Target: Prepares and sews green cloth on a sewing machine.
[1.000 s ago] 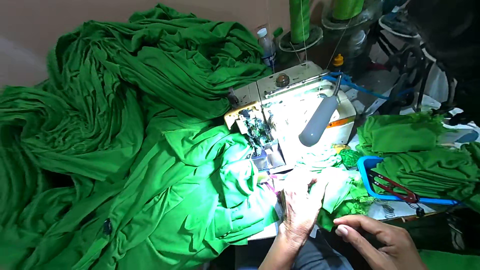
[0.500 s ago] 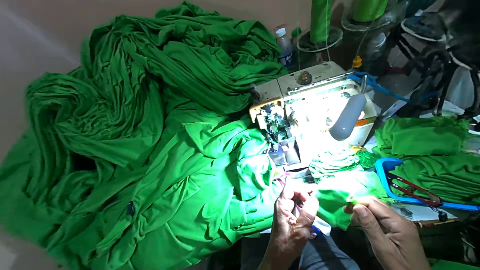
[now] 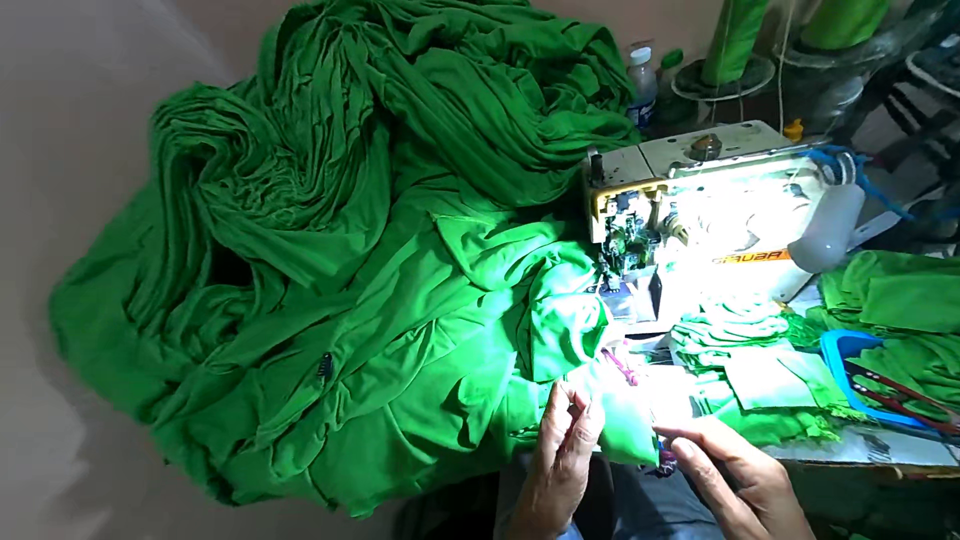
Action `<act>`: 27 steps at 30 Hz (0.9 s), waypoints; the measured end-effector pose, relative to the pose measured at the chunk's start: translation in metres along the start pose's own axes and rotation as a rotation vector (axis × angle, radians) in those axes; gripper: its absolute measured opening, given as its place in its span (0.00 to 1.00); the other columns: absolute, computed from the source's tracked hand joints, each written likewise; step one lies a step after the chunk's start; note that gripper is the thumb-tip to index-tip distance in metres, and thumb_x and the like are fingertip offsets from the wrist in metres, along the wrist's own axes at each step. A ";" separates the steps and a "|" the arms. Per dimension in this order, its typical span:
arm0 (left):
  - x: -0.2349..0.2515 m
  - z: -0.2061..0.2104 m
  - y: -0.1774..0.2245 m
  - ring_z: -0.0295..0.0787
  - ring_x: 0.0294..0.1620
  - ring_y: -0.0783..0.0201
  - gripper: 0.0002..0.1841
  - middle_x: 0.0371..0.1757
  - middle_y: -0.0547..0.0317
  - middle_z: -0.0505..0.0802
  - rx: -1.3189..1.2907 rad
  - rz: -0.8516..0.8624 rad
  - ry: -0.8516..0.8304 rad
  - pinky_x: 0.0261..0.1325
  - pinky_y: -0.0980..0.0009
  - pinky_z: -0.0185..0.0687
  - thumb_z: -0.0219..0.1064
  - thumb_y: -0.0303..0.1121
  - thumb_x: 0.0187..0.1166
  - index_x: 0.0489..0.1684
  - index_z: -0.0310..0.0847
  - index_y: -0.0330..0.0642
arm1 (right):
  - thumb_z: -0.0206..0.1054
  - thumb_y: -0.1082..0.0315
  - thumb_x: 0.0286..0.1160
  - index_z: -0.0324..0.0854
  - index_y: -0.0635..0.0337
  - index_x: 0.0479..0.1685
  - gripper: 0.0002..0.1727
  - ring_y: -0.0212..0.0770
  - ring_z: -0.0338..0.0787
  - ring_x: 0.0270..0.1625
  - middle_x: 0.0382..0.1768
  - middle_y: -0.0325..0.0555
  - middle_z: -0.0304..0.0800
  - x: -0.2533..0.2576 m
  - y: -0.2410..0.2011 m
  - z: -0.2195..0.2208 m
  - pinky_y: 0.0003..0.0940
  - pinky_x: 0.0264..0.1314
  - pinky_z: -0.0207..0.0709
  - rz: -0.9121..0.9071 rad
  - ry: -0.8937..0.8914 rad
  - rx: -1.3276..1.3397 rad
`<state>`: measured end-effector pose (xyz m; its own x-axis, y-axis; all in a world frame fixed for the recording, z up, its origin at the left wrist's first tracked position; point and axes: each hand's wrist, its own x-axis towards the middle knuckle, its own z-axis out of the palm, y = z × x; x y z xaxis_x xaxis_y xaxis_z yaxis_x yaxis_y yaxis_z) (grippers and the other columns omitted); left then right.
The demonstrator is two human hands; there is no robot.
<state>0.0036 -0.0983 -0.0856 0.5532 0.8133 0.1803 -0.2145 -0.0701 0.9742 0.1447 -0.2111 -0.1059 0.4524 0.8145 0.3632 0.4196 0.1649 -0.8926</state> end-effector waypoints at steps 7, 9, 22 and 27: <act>-0.030 -0.002 -0.019 0.76 0.37 0.90 0.04 0.34 0.71 0.82 0.084 0.191 -0.124 0.45 0.89 0.74 0.60 0.27 0.83 0.41 0.71 0.38 | 0.65 0.68 0.78 0.87 0.58 0.39 0.06 0.12 0.84 0.33 0.31 0.22 0.88 0.009 -0.001 0.021 0.11 0.37 0.80 0.102 0.015 0.316; -0.040 -0.006 -0.027 0.81 0.44 0.84 0.09 0.37 0.61 0.86 0.174 0.194 -0.109 0.54 0.84 0.78 0.65 0.29 0.80 0.39 0.75 0.30 | 0.66 0.74 0.74 0.86 0.54 0.37 0.05 0.16 0.87 0.32 0.31 0.23 0.90 0.011 -0.003 0.025 0.14 0.37 0.83 0.128 0.048 0.380; -0.003 -0.039 0.000 0.81 0.52 0.89 0.28 0.45 0.75 0.90 -0.035 0.157 -0.339 0.60 0.85 0.75 0.47 0.54 0.91 0.47 0.83 0.38 | 0.64 0.71 0.81 0.79 0.70 0.31 0.11 0.15 0.65 0.22 0.17 0.36 0.71 0.039 -0.056 0.015 0.10 0.27 0.58 -0.173 -0.554 0.196; -0.020 -0.030 0.006 0.80 0.54 0.97 0.13 0.48 0.94 0.90 -0.482 -0.095 -0.451 0.60 0.91 0.73 0.58 0.53 0.86 0.48 0.88 0.66 | 0.64 0.71 0.82 0.76 0.66 0.29 0.12 0.12 0.62 0.22 0.17 0.31 0.66 0.052 -0.065 0.005 0.07 0.26 0.53 -0.186 -0.729 0.363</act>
<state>-0.0330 -0.0971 -0.0875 0.8475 0.4746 0.2376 -0.4261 0.3414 0.8378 0.1373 -0.1767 -0.0304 -0.2746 0.8915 0.3603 0.1015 0.3994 -0.9111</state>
